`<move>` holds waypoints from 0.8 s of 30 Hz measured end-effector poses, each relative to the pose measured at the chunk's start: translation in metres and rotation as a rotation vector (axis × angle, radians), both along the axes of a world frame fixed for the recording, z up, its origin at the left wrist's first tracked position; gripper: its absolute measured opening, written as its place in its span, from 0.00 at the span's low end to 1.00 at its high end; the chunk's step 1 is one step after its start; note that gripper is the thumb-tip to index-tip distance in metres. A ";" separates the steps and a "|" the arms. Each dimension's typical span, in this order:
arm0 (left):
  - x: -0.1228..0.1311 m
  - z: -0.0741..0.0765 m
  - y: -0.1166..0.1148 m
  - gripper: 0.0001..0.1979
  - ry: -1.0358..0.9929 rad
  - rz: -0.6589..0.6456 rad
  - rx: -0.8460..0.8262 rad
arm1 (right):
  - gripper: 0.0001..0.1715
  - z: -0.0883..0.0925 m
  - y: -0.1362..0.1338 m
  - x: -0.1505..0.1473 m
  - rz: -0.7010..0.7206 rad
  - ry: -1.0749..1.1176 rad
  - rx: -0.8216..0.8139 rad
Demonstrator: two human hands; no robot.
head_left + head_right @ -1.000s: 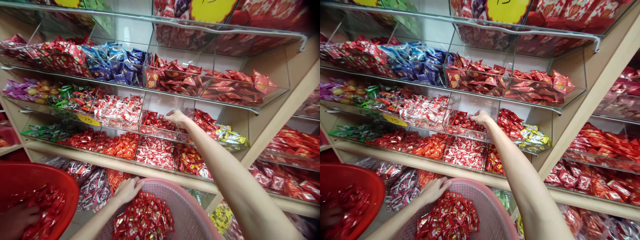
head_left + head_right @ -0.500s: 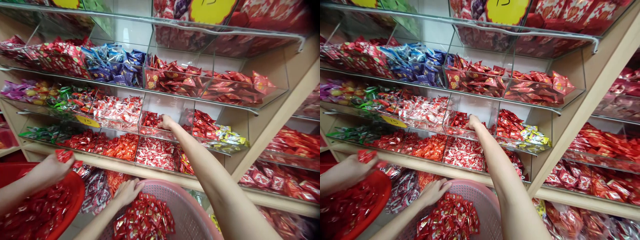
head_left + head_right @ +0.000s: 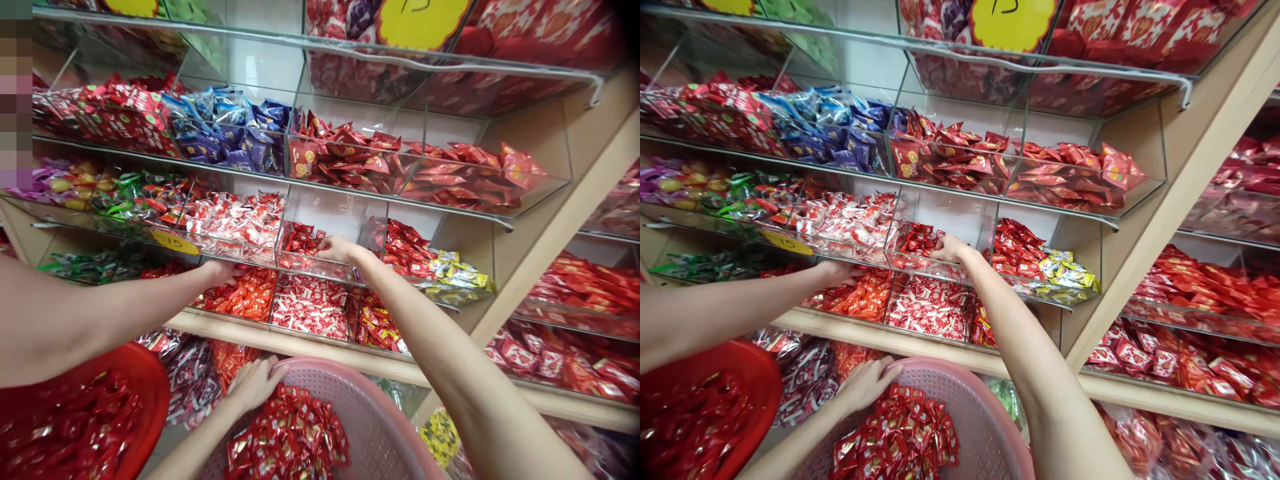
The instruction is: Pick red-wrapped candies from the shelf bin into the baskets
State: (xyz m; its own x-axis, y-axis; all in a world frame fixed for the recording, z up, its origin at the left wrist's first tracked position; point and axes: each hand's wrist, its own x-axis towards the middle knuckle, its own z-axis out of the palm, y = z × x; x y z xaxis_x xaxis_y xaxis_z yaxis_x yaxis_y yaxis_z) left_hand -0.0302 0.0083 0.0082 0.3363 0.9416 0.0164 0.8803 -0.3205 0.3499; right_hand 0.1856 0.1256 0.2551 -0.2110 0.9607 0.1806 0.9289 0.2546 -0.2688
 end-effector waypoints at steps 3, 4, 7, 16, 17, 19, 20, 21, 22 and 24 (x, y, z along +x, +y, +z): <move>-0.001 0.000 0.000 0.30 0.000 -0.002 0.004 | 0.21 -0.002 -0.005 0.000 0.004 -0.068 -0.023; -0.001 0.000 0.000 0.30 0.002 -0.002 0.008 | 0.23 -0.001 -0.006 0.000 0.006 -0.098 -0.037; -0.002 0.000 0.000 0.30 0.004 -0.001 0.013 | 0.20 0.002 -0.010 -0.002 0.014 -0.186 -0.070; -0.003 -0.004 0.002 0.29 0.001 -0.008 0.003 | 0.08 -0.002 -0.011 0.004 0.013 0.100 -0.012; -0.003 -0.005 0.002 0.29 -0.001 -0.008 0.006 | 0.09 -0.001 -0.012 0.005 0.008 0.202 -0.019; -0.003 -0.005 0.002 0.29 -0.007 -0.005 0.010 | 0.10 0.002 -0.014 0.005 0.000 0.410 -0.054; -0.002 -0.005 0.002 0.29 -0.009 -0.003 0.011 | 0.10 0.004 -0.016 0.005 -0.001 0.516 -0.084; -0.002 -0.005 0.002 0.29 -0.008 -0.002 0.010 | 0.09 0.006 -0.017 0.004 0.002 0.624 -0.121; -0.002 -0.005 0.002 0.29 -0.005 0.001 0.008 | 0.07 0.008 -0.018 0.004 0.009 0.724 -0.163; -0.001 -0.003 0.002 0.29 0.003 0.004 0.003 | 0.05 0.012 -0.020 0.002 0.025 0.885 -0.241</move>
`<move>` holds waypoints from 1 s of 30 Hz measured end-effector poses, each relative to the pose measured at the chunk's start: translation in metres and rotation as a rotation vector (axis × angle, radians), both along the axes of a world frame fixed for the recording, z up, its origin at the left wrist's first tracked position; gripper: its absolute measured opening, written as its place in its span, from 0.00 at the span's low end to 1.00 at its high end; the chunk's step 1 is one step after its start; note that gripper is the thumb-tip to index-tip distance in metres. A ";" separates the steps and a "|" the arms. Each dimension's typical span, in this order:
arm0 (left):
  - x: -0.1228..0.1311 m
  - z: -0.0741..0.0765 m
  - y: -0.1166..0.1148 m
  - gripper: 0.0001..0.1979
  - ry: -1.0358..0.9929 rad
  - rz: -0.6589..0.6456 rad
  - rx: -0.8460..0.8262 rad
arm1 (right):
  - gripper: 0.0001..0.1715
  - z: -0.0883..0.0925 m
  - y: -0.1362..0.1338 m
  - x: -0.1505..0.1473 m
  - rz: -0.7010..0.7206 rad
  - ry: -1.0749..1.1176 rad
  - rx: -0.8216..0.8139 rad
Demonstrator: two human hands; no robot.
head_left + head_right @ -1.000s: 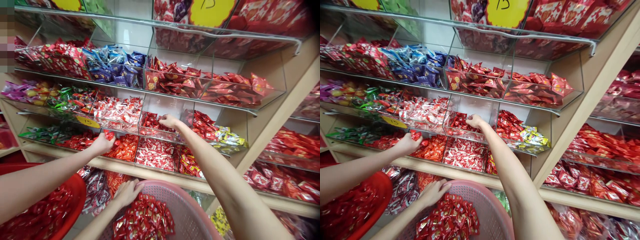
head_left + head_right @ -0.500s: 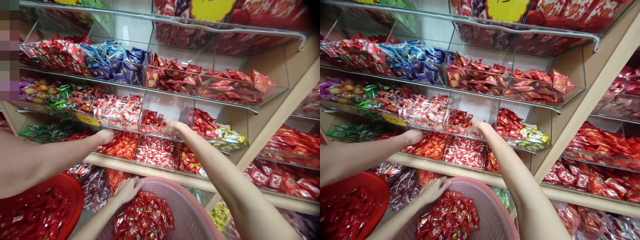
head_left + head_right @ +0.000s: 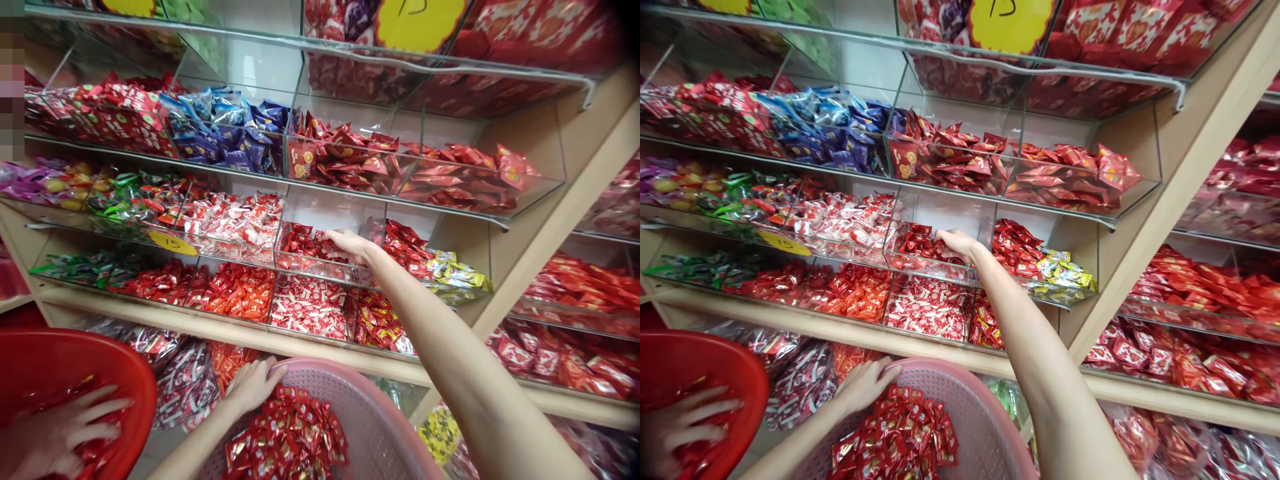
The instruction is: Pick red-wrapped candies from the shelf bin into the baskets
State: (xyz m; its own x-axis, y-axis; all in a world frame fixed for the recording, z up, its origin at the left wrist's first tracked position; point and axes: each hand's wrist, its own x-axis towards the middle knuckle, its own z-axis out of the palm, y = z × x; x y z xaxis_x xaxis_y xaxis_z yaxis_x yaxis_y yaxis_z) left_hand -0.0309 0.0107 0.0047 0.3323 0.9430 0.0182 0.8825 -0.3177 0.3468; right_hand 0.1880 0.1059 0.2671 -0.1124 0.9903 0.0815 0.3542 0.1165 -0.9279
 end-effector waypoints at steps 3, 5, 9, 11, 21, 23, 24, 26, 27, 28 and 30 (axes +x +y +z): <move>0.000 0.001 0.000 0.29 0.004 -0.002 -0.002 | 0.02 0.002 0.001 -0.001 0.042 0.072 -0.051; 0.000 0.001 0.000 0.29 0.002 -0.002 -0.003 | 0.03 0.001 0.002 -0.003 0.035 -0.001 -0.037; 0.000 0.000 0.000 0.30 -0.003 -0.002 -0.009 | 0.09 -0.001 0.009 -0.012 -0.107 -0.303 0.069; -0.001 -0.001 0.000 0.30 -0.007 -0.008 -0.001 | 0.13 -0.001 0.014 -0.021 -0.204 -0.498 0.086; -0.002 -0.003 0.000 0.29 0.040 -0.010 0.029 | 0.29 -0.006 0.027 -0.051 -0.360 -0.956 0.092; -0.003 -0.004 0.000 0.28 0.041 -0.015 0.044 | 0.28 -0.008 0.029 -0.047 -0.346 -0.944 0.082; -0.003 -0.004 0.000 0.28 0.040 -0.016 0.050 | 0.27 -0.008 0.029 -0.045 -0.339 -0.935 0.072; -0.003 -0.005 0.000 0.28 0.036 -0.019 0.056 | 0.24 -0.008 0.029 -0.041 -0.316 -0.899 0.045; -0.003 -0.006 0.000 0.28 0.036 -0.020 0.057 | 0.21 -0.008 0.029 -0.040 -0.299 -0.868 0.034; -0.003 -0.006 0.001 0.28 0.036 -0.019 0.057 | 0.18 -0.008 0.027 -0.039 -0.281 -0.826 0.026; -0.004 -0.007 0.001 0.28 0.034 -0.018 0.051 | 0.10 -0.006 0.023 -0.036 -0.243 -0.722 -0.008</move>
State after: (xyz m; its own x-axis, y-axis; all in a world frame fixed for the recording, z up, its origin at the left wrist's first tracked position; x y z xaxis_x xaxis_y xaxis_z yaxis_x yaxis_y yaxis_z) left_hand -0.0347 0.0120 -0.0018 0.3505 0.9350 0.0548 0.8875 -0.3503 0.2993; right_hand 0.1523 0.1288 0.2608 0.0865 0.9942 0.0636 0.8886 -0.0481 -0.4562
